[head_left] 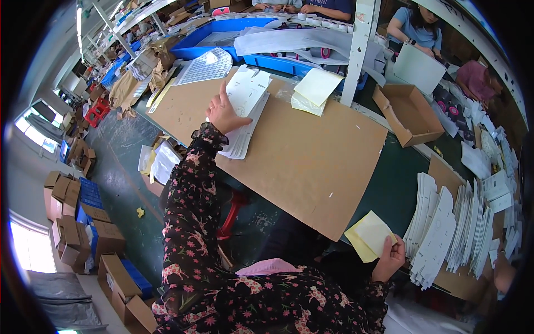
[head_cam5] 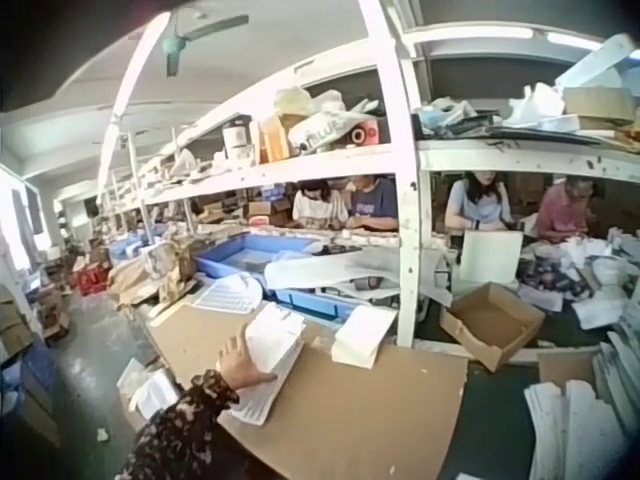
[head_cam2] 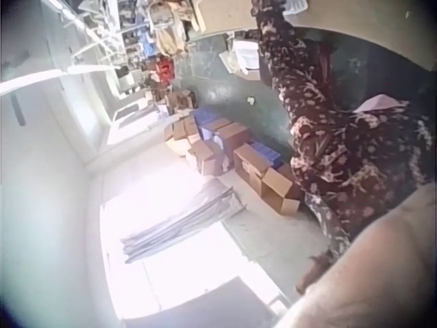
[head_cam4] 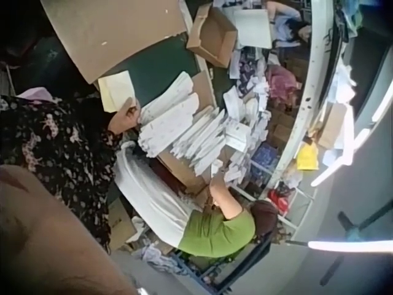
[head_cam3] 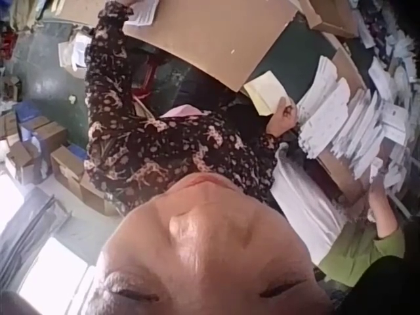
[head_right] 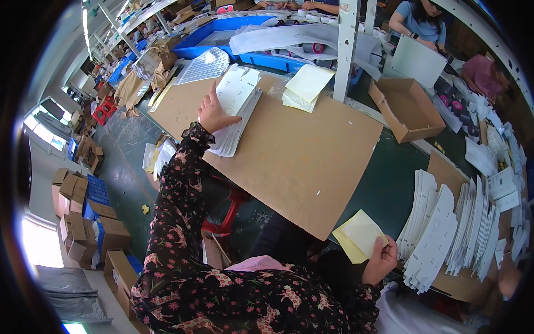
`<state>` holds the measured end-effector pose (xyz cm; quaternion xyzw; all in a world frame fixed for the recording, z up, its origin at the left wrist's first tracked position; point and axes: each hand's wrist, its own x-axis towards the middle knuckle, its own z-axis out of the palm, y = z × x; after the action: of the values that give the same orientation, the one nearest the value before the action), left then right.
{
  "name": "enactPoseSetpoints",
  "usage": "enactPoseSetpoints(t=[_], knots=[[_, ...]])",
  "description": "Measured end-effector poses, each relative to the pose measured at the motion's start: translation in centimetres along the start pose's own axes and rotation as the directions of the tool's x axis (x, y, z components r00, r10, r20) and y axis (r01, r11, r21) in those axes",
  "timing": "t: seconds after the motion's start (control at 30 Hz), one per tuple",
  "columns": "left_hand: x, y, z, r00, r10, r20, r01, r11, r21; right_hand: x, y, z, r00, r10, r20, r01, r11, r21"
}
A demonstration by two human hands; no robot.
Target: The person picks up a flat box, peels a sticker from a sheet, and presses it onto the box. They then set the box aside and repeat the process with another box and sticker.
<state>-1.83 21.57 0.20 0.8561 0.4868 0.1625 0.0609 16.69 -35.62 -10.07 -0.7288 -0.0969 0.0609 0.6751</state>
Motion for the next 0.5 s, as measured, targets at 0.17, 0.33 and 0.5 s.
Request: enactPoseSetpoints(t=[0.17, 0.33, 0.5], knots=[[-2.7, 1.9, -2.2, 0.971, 0.203, -0.127, -0.205, 0.979, -0.008, 0.0, 0.0, 0.0, 1.000, 0.008, -0.012, -0.008, 1.000, 0.004], [-5.8, 4.9, -2.8, 0.910, 0.395, -0.124, -0.406, 0.911, -0.071, -0.1, -0.2, -0.1, 1.000, 0.008, -0.019, -0.008, 1.000, 0.023], [-9.6, 9.4, -2.2, 0.842, 0.497, -0.209, -0.533, 0.825, -0.187, 0.0, -0.3, -0.1, 0.999, 0.036, -0.024, -0.035, 0.999, 0.038]])
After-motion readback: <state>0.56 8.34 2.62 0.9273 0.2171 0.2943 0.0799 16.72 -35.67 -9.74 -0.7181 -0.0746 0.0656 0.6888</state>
